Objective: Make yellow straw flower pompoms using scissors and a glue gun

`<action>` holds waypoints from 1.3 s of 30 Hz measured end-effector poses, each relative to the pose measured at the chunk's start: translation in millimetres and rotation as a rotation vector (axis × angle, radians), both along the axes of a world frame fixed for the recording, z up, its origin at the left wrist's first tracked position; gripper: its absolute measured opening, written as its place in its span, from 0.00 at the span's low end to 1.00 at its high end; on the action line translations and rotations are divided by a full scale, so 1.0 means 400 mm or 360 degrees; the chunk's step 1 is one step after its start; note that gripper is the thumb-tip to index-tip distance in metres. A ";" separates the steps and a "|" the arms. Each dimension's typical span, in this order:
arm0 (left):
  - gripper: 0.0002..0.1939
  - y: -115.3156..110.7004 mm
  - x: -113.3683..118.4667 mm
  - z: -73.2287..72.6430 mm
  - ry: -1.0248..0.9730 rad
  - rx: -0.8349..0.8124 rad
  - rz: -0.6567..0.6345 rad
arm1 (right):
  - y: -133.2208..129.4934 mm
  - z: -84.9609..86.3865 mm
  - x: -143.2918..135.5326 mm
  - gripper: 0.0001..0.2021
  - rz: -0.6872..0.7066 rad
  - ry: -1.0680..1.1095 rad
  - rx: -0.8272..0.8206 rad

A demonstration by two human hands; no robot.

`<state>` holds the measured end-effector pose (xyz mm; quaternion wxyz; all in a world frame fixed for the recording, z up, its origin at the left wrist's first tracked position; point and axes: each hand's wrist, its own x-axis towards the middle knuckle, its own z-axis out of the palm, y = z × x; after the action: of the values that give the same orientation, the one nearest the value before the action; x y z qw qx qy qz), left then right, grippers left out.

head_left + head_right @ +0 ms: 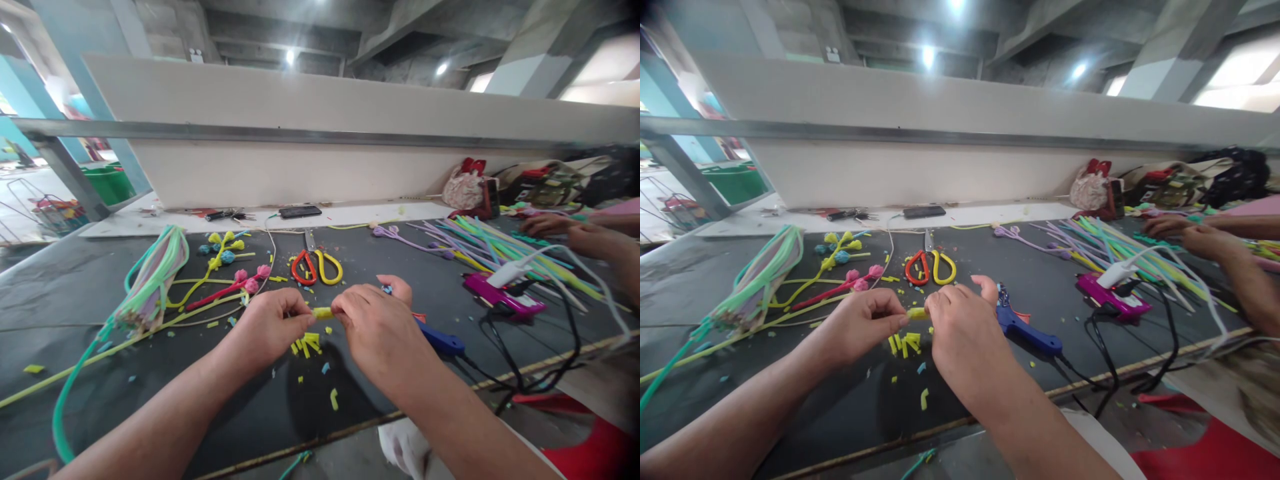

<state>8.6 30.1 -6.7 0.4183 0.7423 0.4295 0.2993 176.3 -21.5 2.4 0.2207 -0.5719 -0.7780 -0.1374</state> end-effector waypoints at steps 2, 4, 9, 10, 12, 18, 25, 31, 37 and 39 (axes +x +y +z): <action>0.08 0.000 0.002 0.002 0.0013 0.0004 0.0012 | 0.001 -0.001 -0.002 0.12 0.0006 -0.0017 0.0017; 0.08 0.000 0.003 0.003 0.0023 0.0014 0.0024 | 0.001 -0.003 -0.004 0.12 0.0011 -0.0023 0.0043; 0.09 0.000 0.005 0.000 0.0019 0.0044 0.0050 | 0.000 -0.008 -0.008 0.12 0.0025 -0.0011 0.0102; 0.09 0.000 0.004 -0.001 0.0016 0.0045 0.0051 | -0.001 -0.008 -0.009 0.12 0.0028 -0.0015 0.0106; 0.09 0.001 0.003 -0.003 0.0008 0.0043 0.0049 | -0.003 -0.007 -0.010 0.12 0.0031 -0.0023 0.0111; 0.10 0.002 0.003 -0.001 -0.0005 0.0026 0.0052 | -0.006 -0.012 -0.010 0.11 0.0037 -0.0006 0.0098; 0.10 -0.001 0.003 0.013 0.0018 0.0019 0.0084 | 0.004 -0.012 0.000 0.10 0.0123 0.0207 0.0039; 0.12 0.009 -0.008 0.010 -0.0073 -0.0063 0.0039 | 0.017 0.008 0.036 0.09 0.0178 0.0770 -0.0274; 0.13 0.009 -0.005 0.011 -0.0153 -0.0189 0.0015 | 0.019 -0.013 0.025 0.17 0.0254 0.1590 -0.0941; 0.14 0.008 -0.004 0.011 -0.0146 -0.0171 0.0014 | 0.021 -0.018 0.017 0.14 0.0286 0.1747 -0.0975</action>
<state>7.1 33.1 -2.2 0.4754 0.7024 0.4286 0.3114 183.1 -13.3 -4.7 0.4244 -0.5287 -0.6006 0.4238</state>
